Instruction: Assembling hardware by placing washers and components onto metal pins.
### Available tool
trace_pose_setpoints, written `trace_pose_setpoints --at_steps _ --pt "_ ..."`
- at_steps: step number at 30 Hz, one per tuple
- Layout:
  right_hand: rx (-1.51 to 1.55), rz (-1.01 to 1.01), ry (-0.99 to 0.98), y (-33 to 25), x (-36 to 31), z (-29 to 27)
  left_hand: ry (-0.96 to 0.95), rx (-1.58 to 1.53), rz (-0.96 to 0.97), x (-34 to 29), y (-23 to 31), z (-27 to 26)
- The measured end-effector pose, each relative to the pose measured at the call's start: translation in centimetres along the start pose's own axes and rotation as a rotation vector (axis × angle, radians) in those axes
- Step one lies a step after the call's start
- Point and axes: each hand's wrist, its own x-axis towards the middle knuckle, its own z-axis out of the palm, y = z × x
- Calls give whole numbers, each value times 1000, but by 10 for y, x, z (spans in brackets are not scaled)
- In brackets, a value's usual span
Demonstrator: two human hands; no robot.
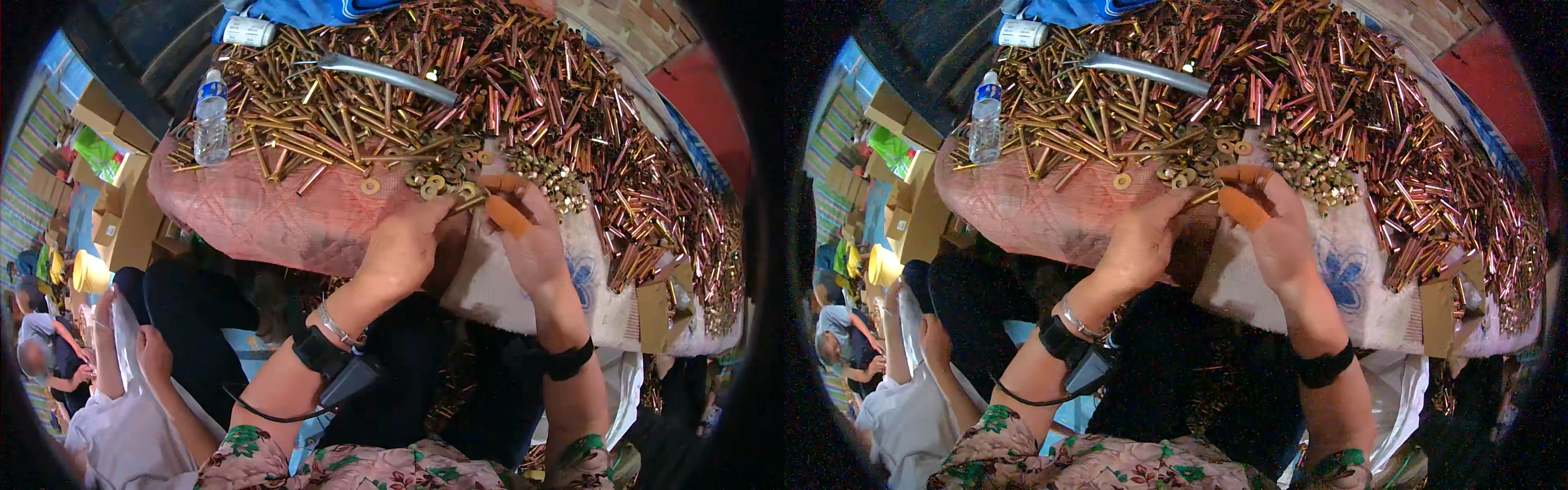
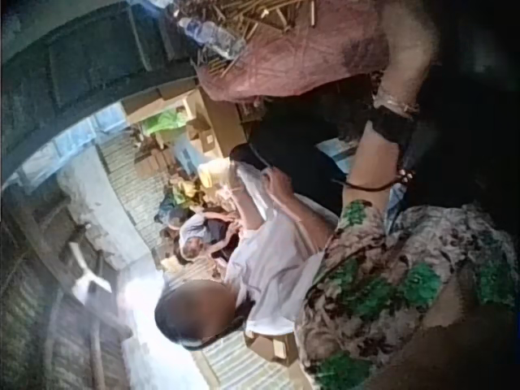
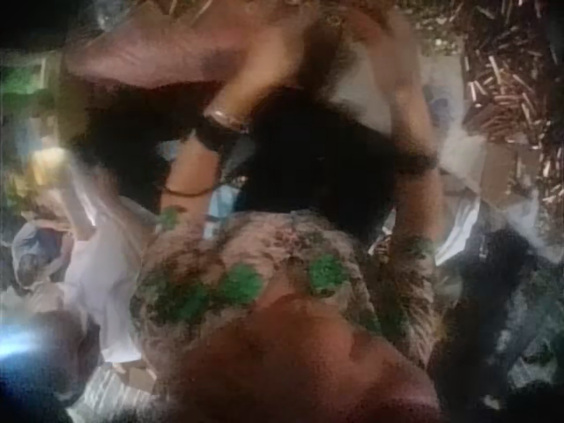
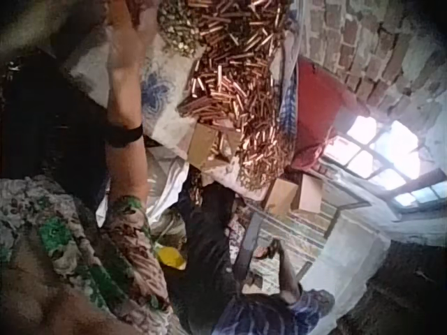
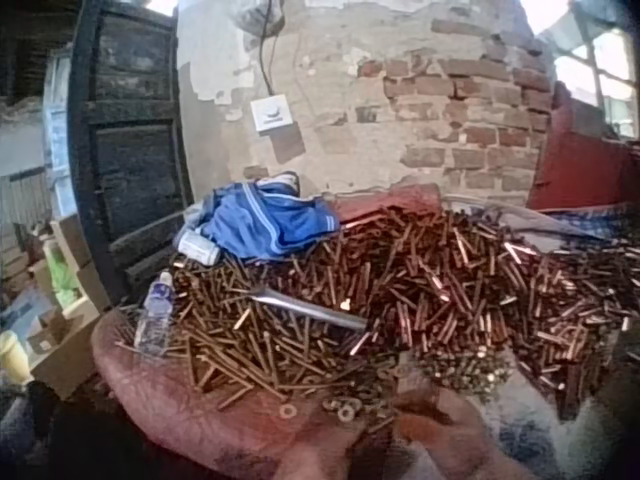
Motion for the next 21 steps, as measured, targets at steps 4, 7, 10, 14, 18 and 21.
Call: trace_pose_setpoints --at_steps 4,7,10,14,18,21 --pt "-35 20 7 -7 -3 5 -30 74 -10 -7 0 -1" --pt "-145 22 15 -12 -3 8 -62 38 -66 -9 1 -1" --pt "-119 111 21 -7 -3 3 -94 -22 -120 -10 6 -1" --pt "130 238 -18 2 -4 -4 -57 189 -23 -12 2 2" --pt "-214 133 4 -3 -11 7 -47 146 6 -13 1 7" --pt "-36 219 -59 -3 -9 9 8 -202 -10 -16 -9 18"
